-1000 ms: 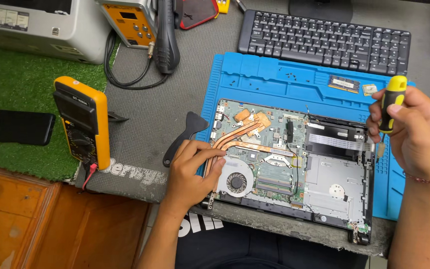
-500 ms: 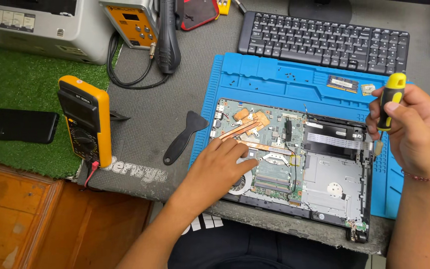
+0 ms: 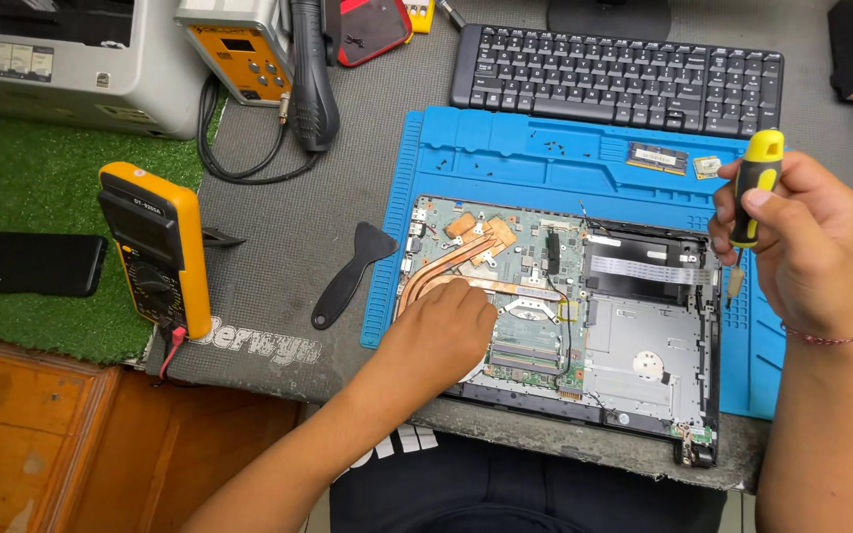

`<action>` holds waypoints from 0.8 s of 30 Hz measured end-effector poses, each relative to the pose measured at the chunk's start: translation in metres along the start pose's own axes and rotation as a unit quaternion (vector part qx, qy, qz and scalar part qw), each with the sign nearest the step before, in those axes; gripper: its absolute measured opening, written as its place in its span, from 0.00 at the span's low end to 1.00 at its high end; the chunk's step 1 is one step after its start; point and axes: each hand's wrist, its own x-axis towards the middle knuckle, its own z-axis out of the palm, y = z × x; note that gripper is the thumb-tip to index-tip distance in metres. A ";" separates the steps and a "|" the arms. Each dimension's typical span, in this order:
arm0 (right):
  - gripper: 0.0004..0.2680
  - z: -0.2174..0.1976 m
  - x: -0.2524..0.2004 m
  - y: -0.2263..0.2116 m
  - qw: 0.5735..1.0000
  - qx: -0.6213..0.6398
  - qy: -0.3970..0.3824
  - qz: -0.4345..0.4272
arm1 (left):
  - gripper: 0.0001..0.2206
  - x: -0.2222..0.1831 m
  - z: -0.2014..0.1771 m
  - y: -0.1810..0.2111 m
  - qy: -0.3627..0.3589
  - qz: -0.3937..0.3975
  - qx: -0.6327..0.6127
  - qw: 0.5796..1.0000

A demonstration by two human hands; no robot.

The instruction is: The person disassembles a laptop by removing screws, detaching ribbon cables, and lifting out the cooling fan and heatsink assembly. They use a screwdriver and tweezers to carefully separate components on a blue anti-static mat.

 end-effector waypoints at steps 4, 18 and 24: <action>0.08 0.001 0.000 -0.001 1.000 -0.007 -0.003 0.009 | 0.12 -0.002 -0.005 -0.002 0.060 0.003 -0.010 0.998; 0.08 0.000 0.000 -0.001 1.000 -0.017 0.001 0.007 | 0.12 0.000 -0.011 -0.003 0.074 0.001 -0.009 0.997; 0.07 0.000 0.001 0.002 1.000 -0.009 -0.006 0.001 | 0.11 0.003 -0.017 -0.007 0.069 -0.020 -0.018 0.997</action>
